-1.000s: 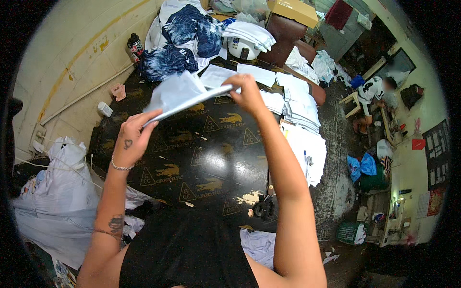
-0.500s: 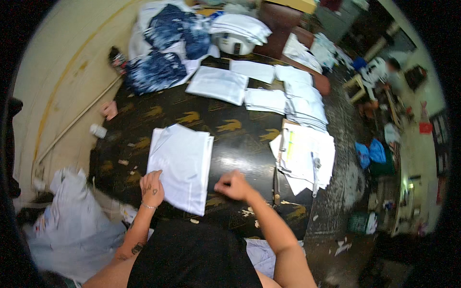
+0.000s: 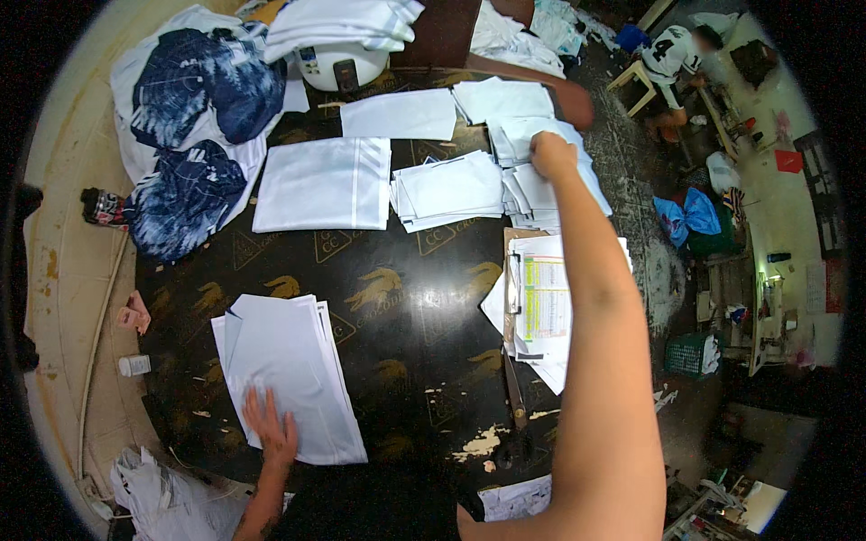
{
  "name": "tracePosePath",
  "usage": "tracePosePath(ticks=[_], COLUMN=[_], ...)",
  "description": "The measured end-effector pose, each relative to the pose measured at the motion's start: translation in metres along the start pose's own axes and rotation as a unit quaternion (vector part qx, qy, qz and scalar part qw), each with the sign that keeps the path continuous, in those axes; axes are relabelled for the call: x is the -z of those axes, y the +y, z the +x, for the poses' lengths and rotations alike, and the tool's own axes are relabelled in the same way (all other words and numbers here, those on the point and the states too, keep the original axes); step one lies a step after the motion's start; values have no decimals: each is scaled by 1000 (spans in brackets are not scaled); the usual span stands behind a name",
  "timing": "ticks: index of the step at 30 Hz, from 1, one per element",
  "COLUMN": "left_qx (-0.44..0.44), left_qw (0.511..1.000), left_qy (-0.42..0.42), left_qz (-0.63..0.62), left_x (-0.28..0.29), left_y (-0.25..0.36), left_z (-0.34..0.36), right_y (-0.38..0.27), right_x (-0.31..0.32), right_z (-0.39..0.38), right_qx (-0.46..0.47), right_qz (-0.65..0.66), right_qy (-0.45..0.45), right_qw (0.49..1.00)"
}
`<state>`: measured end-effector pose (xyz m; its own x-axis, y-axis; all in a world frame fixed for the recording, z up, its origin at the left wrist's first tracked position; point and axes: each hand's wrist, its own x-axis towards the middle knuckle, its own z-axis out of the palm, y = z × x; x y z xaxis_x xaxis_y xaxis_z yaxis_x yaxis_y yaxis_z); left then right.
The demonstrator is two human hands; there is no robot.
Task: The person uses shears to cut white fabric pieces on a table. They repeatedly unfold, align, and cut the fabric into rectangular sections, then fold and stack the cut pieces. The person also handles a blue and white printed jersey, cutting along its edges and folding the resulting pieces.
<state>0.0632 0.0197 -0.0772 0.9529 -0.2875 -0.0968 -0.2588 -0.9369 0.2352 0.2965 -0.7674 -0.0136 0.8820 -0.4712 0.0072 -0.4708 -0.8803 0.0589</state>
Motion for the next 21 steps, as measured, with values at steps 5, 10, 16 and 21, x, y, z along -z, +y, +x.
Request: tracePosePath(ticks=[5,10,16,21], left_qx=[-67,-69,-107,-161], left_qw=[989,980,888,953], left_qy=[-127,-45,-259,-110], left_qz=[41,-178,-365,-234], left_x=[71,97,173,236], left_y=[-9,36,138,81], left_z=[-83,19,96,84], right_y=[20,-117,-278,-274], right_x=[7,86,157,153], right_z=[27,-98,-368,-393], right_qx=[20,149,346,374], right_qz=[60,265,494,407], right_qy=[63,115,-397,-233], right_qw=[996,946,692,800])
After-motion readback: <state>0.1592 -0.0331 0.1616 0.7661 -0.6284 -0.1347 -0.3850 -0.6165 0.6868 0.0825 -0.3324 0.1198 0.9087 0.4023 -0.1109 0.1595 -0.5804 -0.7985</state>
